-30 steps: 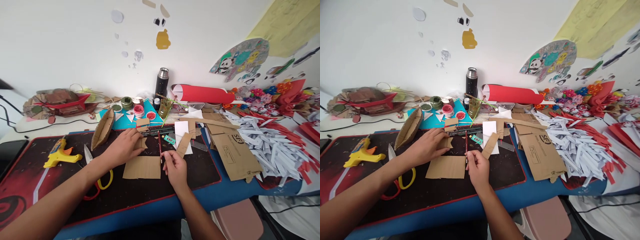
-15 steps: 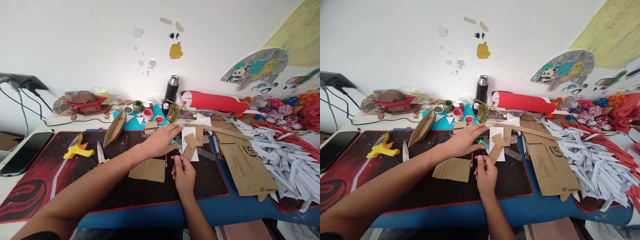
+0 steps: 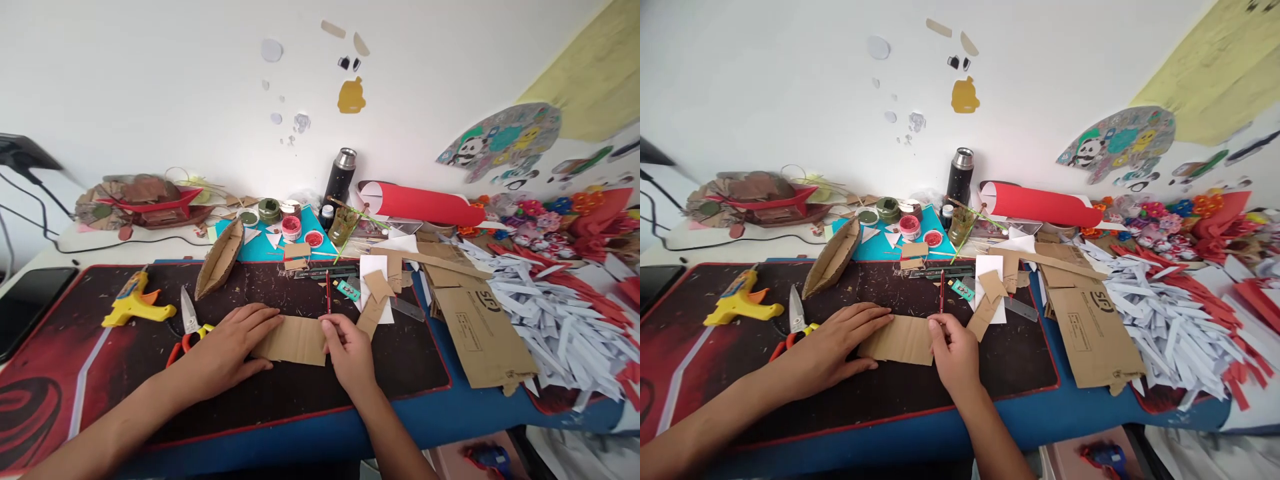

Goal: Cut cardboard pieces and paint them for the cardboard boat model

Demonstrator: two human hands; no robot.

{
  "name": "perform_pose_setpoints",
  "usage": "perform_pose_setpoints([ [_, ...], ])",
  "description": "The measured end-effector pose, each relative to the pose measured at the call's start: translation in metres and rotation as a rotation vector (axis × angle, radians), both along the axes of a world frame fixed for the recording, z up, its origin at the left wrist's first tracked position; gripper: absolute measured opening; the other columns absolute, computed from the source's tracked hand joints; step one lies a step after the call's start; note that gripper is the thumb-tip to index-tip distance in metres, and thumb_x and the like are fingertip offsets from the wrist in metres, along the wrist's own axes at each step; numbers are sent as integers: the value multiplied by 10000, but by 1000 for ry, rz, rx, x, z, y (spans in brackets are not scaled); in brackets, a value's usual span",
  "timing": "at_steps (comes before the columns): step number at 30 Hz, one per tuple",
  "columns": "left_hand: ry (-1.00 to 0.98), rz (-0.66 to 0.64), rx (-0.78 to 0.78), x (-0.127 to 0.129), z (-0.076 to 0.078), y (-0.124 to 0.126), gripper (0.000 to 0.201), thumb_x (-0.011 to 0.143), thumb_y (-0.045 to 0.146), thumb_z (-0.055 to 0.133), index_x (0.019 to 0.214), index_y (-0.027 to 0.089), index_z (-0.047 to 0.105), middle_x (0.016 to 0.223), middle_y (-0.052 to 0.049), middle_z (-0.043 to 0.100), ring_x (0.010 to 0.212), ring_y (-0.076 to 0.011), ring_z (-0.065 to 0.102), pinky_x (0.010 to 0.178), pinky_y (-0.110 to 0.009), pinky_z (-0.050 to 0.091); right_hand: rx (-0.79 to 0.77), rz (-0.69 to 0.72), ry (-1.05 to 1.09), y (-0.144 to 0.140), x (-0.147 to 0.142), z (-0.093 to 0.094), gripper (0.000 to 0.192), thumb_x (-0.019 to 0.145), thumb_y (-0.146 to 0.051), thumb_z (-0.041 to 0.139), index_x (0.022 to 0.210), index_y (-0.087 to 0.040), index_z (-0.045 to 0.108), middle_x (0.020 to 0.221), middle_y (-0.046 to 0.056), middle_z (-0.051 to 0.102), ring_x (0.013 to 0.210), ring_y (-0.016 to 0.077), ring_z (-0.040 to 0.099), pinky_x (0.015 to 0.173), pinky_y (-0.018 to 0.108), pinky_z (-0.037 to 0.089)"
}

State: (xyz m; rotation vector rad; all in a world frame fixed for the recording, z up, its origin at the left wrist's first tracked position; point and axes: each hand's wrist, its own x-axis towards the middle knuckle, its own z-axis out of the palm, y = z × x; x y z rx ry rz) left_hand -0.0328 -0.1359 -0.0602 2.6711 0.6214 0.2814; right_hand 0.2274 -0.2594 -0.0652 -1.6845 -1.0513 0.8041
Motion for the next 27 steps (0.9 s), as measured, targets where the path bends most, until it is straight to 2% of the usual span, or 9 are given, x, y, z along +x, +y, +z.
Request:
perform_pose_setpoints([
  [4, -31, 44, 76, -1, -12, 16, 621, 1003, 469, 749, 1581, 297, 600, 1542, -116, 690, 1430, -351, 620, 1201, -533, 516, -56, 54, -105, 6, 2, -1, 370, 1074, -485, 600, 1156, -210, 834, 630, 19, 733, 592, 209, 722, 578, 270, 514],
  [8, -93, 42, 161, -3, -23, 25, 649, 1009, 581, 722, 1578, 289, 609, 1527, -120, 708, 1395, -364, 649, 1171, -548, 536, -162, 45, 14, 13, 6, 1, 451, 1068, -540, 589, 1231, -178, 804, 612, 0, 718, 414, 154, 577, 442, 242, 417],
  [11, -143, 31, 219, -4, -28, 23, 711, 1003, 679, 688, 1597, 300, 592, 1593, -126, 665, 1413, -378, 642, 1147, -564, 553, -141, 37, 66, 17, 11, 7, 464, 1054, -578, 607, 1152, -173, 812, 576, -16, 683, 379, 137, 524, 421, 234, 386],
  [14, -194, 56, 248, -3, -30, 20, 666, 1034, 661, 654, 1586, 292, 596, 1618, -125, 647, 1435, -374, 638, 1142, -558, 566, -34, -12, -29, 28, 23, 22, 428, 1037, -568, 640, 1027, -182, 823, 563, -12, 669, 472, 165, 623, 509, 249, 453],
  [17, -256, 69, 252, -3, -30, 20, 610, 1056, 617, 639, 1565, 283, 612, 1574, -121, 685, 1408, -368, 666, 1125, -540, 588, -2, -71, -136, 51, 46, 41, 406, 1039, -538, 621, 1025, -184, 821, 555, -11, 667, 513, 188, 657, 556, 271, 477],
  [20, -300, 82, 237, -3, -29, 21, 558, 1059, 573, 650, 1536, 284, 637, 1540, -110, 710, 1377, -355, 690, 1117, -514, 601, -97, -54, -304, 80, 72, 56, 388, 1059, -491, 583, 1138, -194, 821, 557, -16, 692, 532, 208, 672, 569, 284, 475],
  [22, -316, 94, 229, -3, -30, 22, 535, 1057, 546, 662, 1526, 289, 648, 1519, -98, 724, 1355, -341, 703, 1116, -498, 604, -161, -62, -430, 99, 88, 61, 364, 1075, -448, 569, 1159, -202, 824, 581, -11, 720, 558, 216, 685, 601, 292, 479],
  [27, -342, 104, 237, -1, -31, 21, 498, 1063, 529, 658, 1499, 290, 672, 1435, -81, 771, 1278, -317, 737, 1072, -465, 624, -224, -44, -555, 133, 109, 67, 298, 1087, -391, 625, 1143, -184, 831, 586, 4, 731, 634, 238, 708, 654, 305, 433],
])
